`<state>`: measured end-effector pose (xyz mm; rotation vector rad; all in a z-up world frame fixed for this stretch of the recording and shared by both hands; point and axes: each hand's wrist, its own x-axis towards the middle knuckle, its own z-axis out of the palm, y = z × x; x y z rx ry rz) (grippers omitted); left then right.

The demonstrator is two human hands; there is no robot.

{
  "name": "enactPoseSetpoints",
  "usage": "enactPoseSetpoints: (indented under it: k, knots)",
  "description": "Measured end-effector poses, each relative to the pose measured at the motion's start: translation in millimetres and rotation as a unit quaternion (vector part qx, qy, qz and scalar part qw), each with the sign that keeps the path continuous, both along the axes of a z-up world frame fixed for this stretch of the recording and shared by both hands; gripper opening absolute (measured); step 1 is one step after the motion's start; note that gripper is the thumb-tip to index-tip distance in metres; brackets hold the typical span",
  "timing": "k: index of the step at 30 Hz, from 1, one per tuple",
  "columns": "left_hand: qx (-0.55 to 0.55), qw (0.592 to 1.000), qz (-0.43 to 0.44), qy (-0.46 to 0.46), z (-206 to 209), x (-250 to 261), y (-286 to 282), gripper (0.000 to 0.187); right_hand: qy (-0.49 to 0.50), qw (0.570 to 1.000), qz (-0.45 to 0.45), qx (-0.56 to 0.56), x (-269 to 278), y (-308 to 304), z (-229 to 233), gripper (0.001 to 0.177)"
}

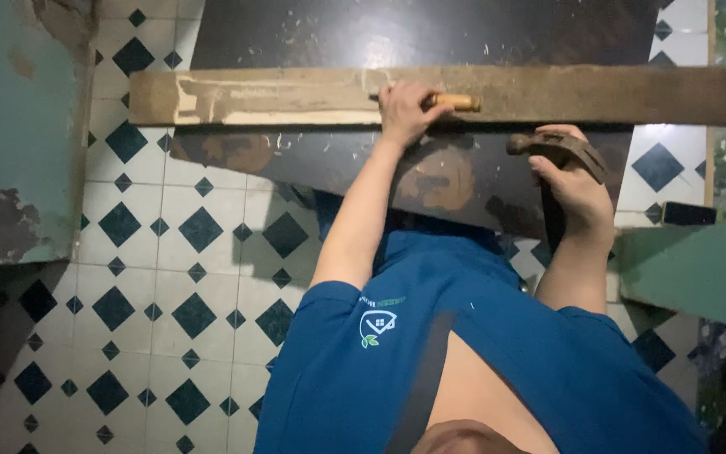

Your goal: Carving a groove into a wooden plank using a hammer and a small chisel while sitting on the floor.

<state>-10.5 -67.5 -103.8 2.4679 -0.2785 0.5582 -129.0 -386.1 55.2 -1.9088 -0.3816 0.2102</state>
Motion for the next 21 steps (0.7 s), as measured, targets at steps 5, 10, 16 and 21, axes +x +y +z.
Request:
enactPoseSetpoints:
  k: [5,10,16,21]
  knots:
    - [0.017,0.997,-0.001,0.079,17.6,-7.6,-0.4,0.057,-0.033,0.996,-0.052,-0.059,-40.6,-7.8,14.8,0.042]
    - [0.067,0.986,-0.007,0.153,19.8,1.9,0.3,0.047,-0.027,0.989,-0.061,-0.131,-70.3,-23.3,31.3,0.05]
    - [0.075,0.992,-0.014,0.099,-9.0,22.1,-6.0,0.042,-0.032,0.99,-0.053,-0.126,-97.9,-50.3,36.4,0.047]
    - [0.125,0.984,0.088,0.096,5.0,13.1,-12.5,0.043,0.017,0.992,-0.061,-0.112,-110.0,-41.7,65.1,0.045]
